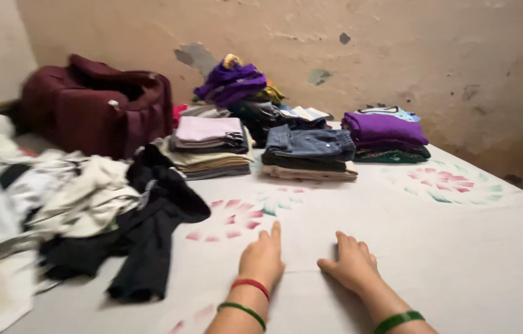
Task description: The person folds several items of clothing, including a striped shirt and blue shorts, by hand on a bed before placing them into organized piles.
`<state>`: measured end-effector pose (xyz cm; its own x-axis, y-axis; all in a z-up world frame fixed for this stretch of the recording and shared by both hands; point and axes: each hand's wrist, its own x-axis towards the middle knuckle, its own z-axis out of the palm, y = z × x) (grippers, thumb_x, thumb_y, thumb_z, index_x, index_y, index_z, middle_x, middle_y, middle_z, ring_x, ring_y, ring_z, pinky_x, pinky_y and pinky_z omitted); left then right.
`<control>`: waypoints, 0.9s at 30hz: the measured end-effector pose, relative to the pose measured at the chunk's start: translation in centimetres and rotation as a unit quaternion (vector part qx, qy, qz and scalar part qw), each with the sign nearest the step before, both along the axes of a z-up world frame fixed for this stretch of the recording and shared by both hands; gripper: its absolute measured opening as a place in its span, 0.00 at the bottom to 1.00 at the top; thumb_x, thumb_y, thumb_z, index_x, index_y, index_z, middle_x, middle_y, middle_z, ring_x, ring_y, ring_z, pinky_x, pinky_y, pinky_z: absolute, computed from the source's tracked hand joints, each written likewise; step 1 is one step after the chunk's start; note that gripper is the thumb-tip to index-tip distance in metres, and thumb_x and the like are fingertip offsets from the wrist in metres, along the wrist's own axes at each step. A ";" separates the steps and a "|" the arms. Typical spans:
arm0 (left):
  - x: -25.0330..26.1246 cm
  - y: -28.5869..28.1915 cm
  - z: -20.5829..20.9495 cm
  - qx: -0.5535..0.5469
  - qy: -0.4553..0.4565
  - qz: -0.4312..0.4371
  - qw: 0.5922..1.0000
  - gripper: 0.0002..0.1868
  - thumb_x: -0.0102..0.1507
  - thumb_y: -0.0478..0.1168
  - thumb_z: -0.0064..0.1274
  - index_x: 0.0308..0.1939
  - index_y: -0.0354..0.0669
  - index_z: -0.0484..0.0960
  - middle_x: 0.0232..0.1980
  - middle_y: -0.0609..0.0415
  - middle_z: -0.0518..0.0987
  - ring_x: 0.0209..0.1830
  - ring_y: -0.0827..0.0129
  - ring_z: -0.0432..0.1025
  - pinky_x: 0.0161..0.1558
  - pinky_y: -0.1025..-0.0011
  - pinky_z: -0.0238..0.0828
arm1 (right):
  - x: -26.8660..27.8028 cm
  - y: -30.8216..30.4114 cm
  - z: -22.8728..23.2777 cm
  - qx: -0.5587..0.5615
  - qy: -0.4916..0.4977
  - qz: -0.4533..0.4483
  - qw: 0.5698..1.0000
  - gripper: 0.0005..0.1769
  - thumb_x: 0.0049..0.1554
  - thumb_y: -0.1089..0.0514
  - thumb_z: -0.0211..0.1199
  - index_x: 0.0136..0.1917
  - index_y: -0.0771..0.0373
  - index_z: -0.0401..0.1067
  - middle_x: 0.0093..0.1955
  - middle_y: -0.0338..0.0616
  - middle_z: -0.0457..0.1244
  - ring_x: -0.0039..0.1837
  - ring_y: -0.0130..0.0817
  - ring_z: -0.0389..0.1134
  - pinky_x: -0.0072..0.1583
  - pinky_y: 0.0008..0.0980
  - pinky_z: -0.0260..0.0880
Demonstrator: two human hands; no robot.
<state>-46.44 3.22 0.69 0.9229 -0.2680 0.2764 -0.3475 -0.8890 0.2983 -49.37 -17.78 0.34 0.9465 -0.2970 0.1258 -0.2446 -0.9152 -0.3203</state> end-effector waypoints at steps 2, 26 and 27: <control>-3.2 0.8 -0.5 0.004 -0.024 -0.003 1.000 0.46 0.57 0.35 0.60 0.76 0.47 0.56 0.56 0.40 0.75 0.47 0.47 0.77 0.47 0.56 0.77 | -3.2 2.3 -0.4 -0.073 -0.049 0.044 0.995 0.43 0.53 0.40 0.66 0.77 0.52 0.58 0.69 0.41 0.58 0.70 0.45 0.57 0.67 0.50 0.59; -13.7 20.9 1.1 -0.140 -0.126 0.044 0.981 0.12 0.63 0.41 0.54 0.50 0.47 0.80 0.47 0.49 0.83 0.45 0.49 0.77 0.46 0.54 0.73 | -8.4 25.0 -1.5 -0.043 -0.220 0.308 0.925 0.16 0.54 0.55 0.59 0.56 0.50 0.75 0.56 0.40 0.65 0.58 0.45 0.64 0.59 0.46 0.63; -13.5 21.6 1.3 -0.133 -0.119 0.054 0.982 0.12 0.63 0.41 0.54 0.50 0.47 0.80 0.46 0.49 0.83 0.45 0.49 0.77 0.45 0.54 0.74 | -8.2 25.5 -1.7 -0.043 -0.220 0.309 0.924 0.16 0.54 0.55 0.59 0.56 0.50 0.75 0.56 0.40 0.65 0.58 0.45 0.64 0.59 0.46 0.63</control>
<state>-59.90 24.77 1.97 0.8433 -0.0603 0.5341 -0.3427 -0.8258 0.4478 -57.55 7.73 -1.33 0.7840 0.3117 0.5368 0.4692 -0.8638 -0.1836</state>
